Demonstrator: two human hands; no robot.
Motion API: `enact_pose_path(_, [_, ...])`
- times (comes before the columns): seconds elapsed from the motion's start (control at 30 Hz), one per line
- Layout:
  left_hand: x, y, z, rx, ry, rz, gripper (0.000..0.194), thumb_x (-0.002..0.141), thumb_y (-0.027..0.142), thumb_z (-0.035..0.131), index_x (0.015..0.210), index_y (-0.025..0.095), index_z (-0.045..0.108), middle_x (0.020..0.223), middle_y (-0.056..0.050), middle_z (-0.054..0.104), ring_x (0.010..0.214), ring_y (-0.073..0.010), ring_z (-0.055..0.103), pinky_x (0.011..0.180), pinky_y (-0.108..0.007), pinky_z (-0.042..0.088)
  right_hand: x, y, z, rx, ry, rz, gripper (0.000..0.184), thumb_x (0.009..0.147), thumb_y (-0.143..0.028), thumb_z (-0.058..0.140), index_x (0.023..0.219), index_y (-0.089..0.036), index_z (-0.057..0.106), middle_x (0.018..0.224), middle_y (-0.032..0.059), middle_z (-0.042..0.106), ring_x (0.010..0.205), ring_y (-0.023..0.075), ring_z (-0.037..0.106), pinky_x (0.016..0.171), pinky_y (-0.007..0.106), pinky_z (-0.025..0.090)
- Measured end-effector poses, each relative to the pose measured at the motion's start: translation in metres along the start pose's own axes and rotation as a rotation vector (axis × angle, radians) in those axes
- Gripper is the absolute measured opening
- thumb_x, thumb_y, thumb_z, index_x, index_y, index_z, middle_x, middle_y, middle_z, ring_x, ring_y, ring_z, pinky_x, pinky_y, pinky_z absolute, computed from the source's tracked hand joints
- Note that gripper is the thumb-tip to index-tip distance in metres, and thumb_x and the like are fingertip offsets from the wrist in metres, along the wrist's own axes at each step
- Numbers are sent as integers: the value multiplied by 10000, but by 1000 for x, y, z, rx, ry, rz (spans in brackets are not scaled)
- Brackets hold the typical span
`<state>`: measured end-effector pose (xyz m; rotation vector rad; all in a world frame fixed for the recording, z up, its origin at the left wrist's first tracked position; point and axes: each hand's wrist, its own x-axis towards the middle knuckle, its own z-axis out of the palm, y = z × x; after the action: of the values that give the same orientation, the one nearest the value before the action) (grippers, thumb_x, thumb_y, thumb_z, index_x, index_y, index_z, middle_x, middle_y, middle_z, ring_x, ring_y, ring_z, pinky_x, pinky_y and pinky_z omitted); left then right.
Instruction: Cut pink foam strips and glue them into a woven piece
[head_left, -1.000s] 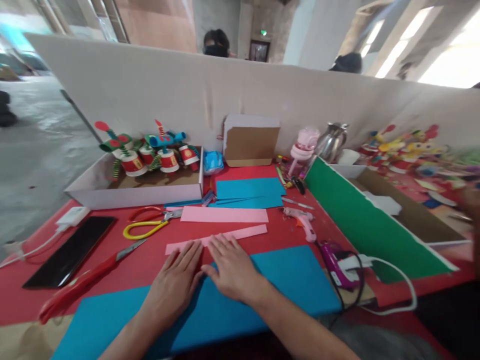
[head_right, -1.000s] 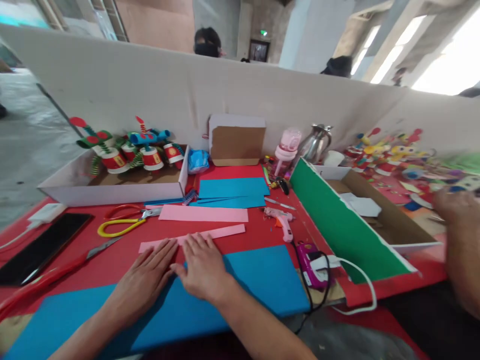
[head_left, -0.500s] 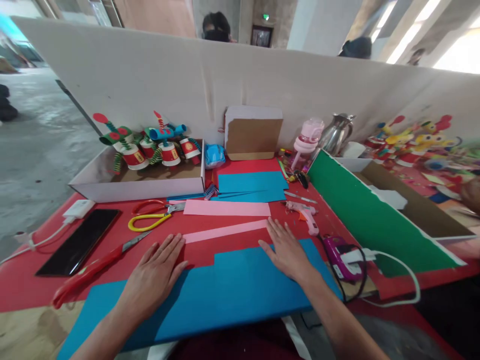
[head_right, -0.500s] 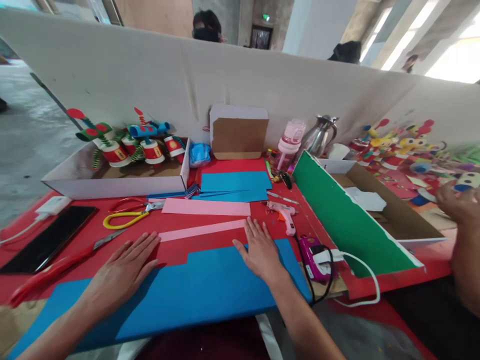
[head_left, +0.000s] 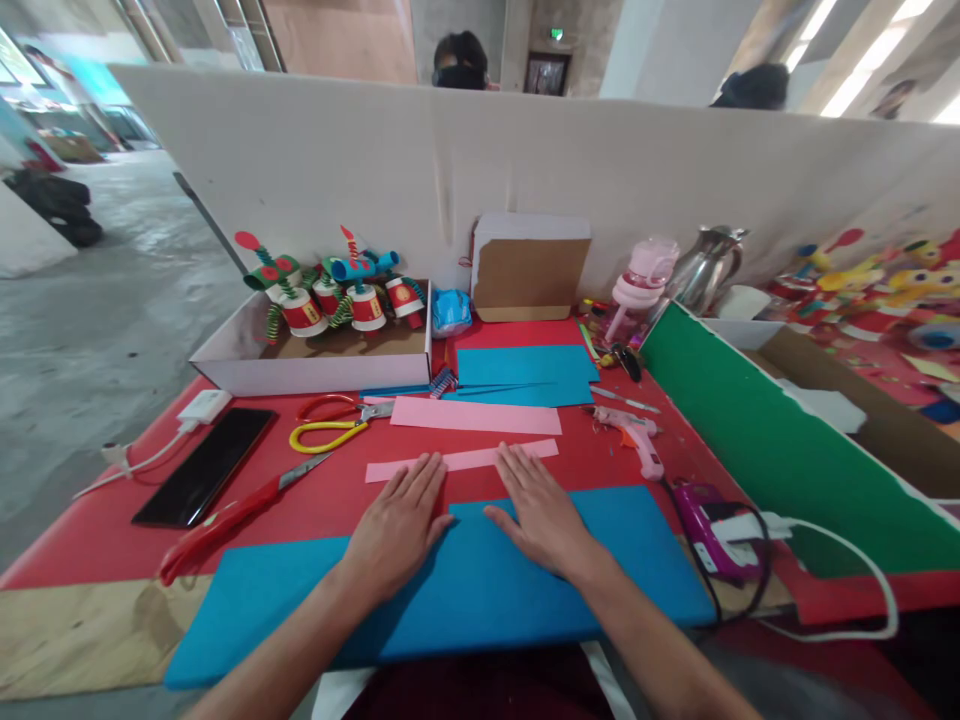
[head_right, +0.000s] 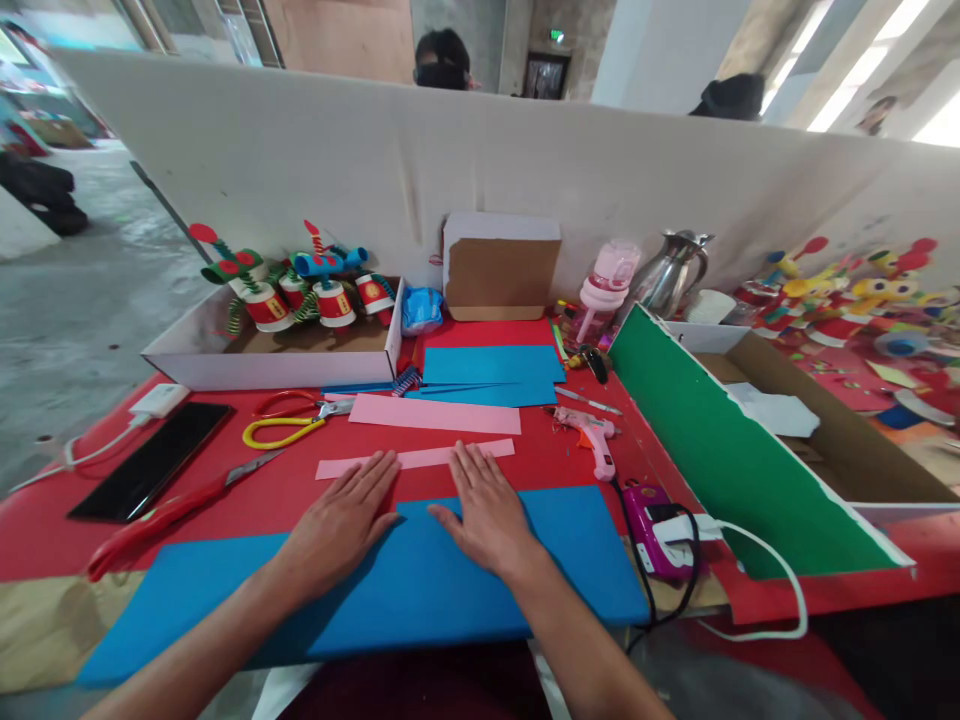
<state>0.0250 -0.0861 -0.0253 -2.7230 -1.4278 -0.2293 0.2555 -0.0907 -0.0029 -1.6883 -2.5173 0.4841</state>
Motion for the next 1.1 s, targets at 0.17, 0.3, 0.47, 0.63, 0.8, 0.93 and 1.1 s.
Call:
enact_pose_path(0.17, [-46,-41,0,80,77,-95,647,982,518,302,1473,108,399,1488,-136,479,1399,-264,416,1110,-437,390,-18,33,-3,-32,58,101,784,970,-640,184,1536,-102,261,1603,123,224,1498,263,176,1219,489,196])
enact_pose_path(0.3, [-60,-54,-1,121,78,-128,641,976,509,289,1471,120,411,1481,-128,490,1380,-271,443,1109,-453,378,-16,22,-16,-42,72,214,878,940,-694,192,1499,-32,334,1554,200,324,1477,329,231,1212,544,155])
enact_pose_path(0.47, [-60,-52,1,162,117,-116,613,977,474,277,1429,108,469,1465,-150,503,1357,-286,471,1111,-477,347,15,-51,-11,83,86,-154,825,960,-657,256,1504,-42,324,1570,167,306,1482,281,238,1221,460,192])
enact_pose_path(0.63, [-62,-55,6,152,142,-114,586,963,440,289,1420,131,489,1440,-141,533,1336,-298,492,1112,-496,325,41,-80,8,133,-1,-312,782,964,-630,331,1487,-49,357,1558,149,341,1476,253,258,1228,433,193])
enact_pose_path(0.8, [-64,-60,6,161,128,-106,617,953,481,301,1410,118,501,1446,-143,525,1329,-307,498,1095,-490,342,19,-35,4,107,42,-155,749,976,-604,330,1504,-73,331,1576,130,292,1492,250,204,1230,454,191])
enact_pose_path(0.93, [-63,-63,7,129,101,-118,620,946,496,317,1429,144,484,1445,-125,532,1350,-310,473,1103,-490,335,-8,9,-2,52,82,19,769,967,-622,322,1511,-78,323,1575,145,286,1478,277,242,1208,470,252])
enact_pose_path(1.1, [-40,-63,2,65,58,-68,577,954,491,354,1426,187,487,1438,-106,545,1374,-300,444,1120,-504,304,-26,35,-4,-23,265,221,793,964,-634,294,1510,-59,324,1555,196,313,1467,338,252,1186,572,237])
